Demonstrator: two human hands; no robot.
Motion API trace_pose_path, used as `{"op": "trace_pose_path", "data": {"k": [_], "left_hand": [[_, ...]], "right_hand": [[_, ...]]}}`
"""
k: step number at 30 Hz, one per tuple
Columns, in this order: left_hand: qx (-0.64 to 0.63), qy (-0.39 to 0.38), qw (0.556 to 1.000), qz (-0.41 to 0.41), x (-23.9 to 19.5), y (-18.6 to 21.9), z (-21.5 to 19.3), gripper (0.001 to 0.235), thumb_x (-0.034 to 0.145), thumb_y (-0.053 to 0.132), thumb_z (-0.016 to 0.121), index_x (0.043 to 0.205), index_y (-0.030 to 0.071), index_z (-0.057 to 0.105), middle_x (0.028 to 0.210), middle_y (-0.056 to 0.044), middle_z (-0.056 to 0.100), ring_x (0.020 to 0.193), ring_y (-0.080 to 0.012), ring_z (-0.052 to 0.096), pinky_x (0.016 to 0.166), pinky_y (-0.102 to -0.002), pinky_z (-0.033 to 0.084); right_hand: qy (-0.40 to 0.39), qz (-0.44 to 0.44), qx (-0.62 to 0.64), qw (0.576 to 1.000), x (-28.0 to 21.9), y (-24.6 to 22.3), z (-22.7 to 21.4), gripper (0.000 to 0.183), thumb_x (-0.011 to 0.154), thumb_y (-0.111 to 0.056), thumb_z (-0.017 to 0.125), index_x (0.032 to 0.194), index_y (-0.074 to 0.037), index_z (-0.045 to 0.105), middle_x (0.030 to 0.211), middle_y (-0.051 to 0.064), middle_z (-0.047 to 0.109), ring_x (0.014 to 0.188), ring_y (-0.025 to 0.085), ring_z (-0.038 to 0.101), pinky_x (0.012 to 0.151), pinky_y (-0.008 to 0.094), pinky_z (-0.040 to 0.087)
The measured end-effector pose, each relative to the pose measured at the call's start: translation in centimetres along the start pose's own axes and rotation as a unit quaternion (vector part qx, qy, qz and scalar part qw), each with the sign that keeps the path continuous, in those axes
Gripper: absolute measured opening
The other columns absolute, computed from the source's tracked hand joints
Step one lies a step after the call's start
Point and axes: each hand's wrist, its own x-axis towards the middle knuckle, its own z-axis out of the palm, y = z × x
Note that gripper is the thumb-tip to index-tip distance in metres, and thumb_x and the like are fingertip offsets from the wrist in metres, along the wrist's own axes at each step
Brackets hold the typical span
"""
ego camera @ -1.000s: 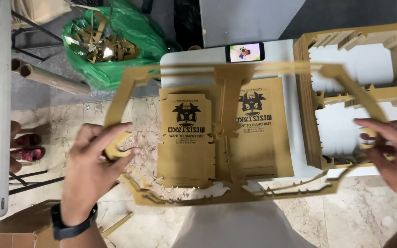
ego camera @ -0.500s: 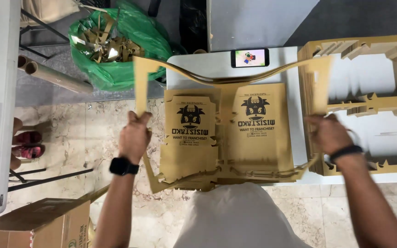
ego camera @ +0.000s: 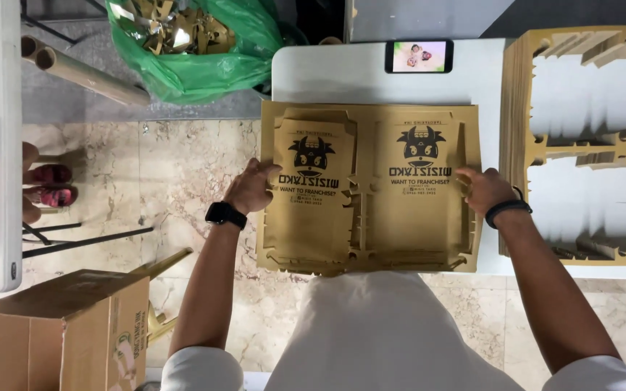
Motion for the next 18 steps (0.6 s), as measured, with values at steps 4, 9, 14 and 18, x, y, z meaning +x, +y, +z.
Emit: {"op": "trace_pose_path", "data": {"k": [4, 9, 14, 18], "left_hand": [[0.016, 0.015, 1.000, 0.006, -0.6, 1.0, -1.6, 0.059, 0.085, 0.015, 0.063, 0.140, 0.035, 0.059, 0.120, -0.016, 0.058, 0.100, -0.0502, 0.070, 0.089, -0.054, 0.059], [0.005, 0.029, 0.999, 0.043, -2.8, 1.7, -2.9, 0.051, 0.085, 0.014, 0.063, 0.134, 0.029, 0.063, 0.109, -0.022, 0.063, 0.094, -0.0512, 0.071, 0.082, -0.056, 0.061], [-0.090, 0.026, 0.992, 0.090, -9.9, 8.1, -12.5, 0.055, 0.088, -0.008, 0.066, 0.139, 0.012, 0.060, 0.106, -0.018, 0.072, 0.066, -0.0152, 0.075, 0.056, -0.024, 0.066], [-0.051, 0.146, 0.974, 0.168, -15.6, 10.7, -17.6, 0.056, 0.083, -0.013, 0.062, 0.132, 0.013, 0.065, 0.129, -0.017, 0.060, 0.058, -0.0120, 0.066, 0.057, -0.025, 0.067]], "right_hand": [[0.029, 0.008, -0.009, 1.000, 1.2, 1.5, 1.1, 0.057, 0.092, -0.015, 0.073, 0.145, -0.030, 0.059, 0.119, 0.024, 0.066, 0.102, 0.043, 0.076, 0.081, 0.047, 0.066], [0.047, 0.008, 0.003, 0.999, -0.4, 3.0, 0.0, 0.051, 0.091, -0.022, 0.073, 0.140, -0.034, 0.062, 0.119, 0.023, 0.067, 0.108, 0.042, 0.074, 0.089, 0.046, 0.063], [0.051, 0.003, 0.132, 0.990, -7.5, 2.5, -6.2, 0.051, 0.088, -0.006, 0.075, 0.136, -0.021, 0.068, 0.126, 0.013, 0.072, 0.110, 0.030, 0.069, 0.100, 0.044, 0.052], [0.212, -0.127, 0.080, 0.966, -12.9, 5.3, -9.2, 0.053, 0.083, -0.013, 0.082, 0.134, -0.019, 0.071, 0.112, 0.013, 0.071, 0.089, 0.026, 0.071, 0.089, 0.042, 0.058]]}}
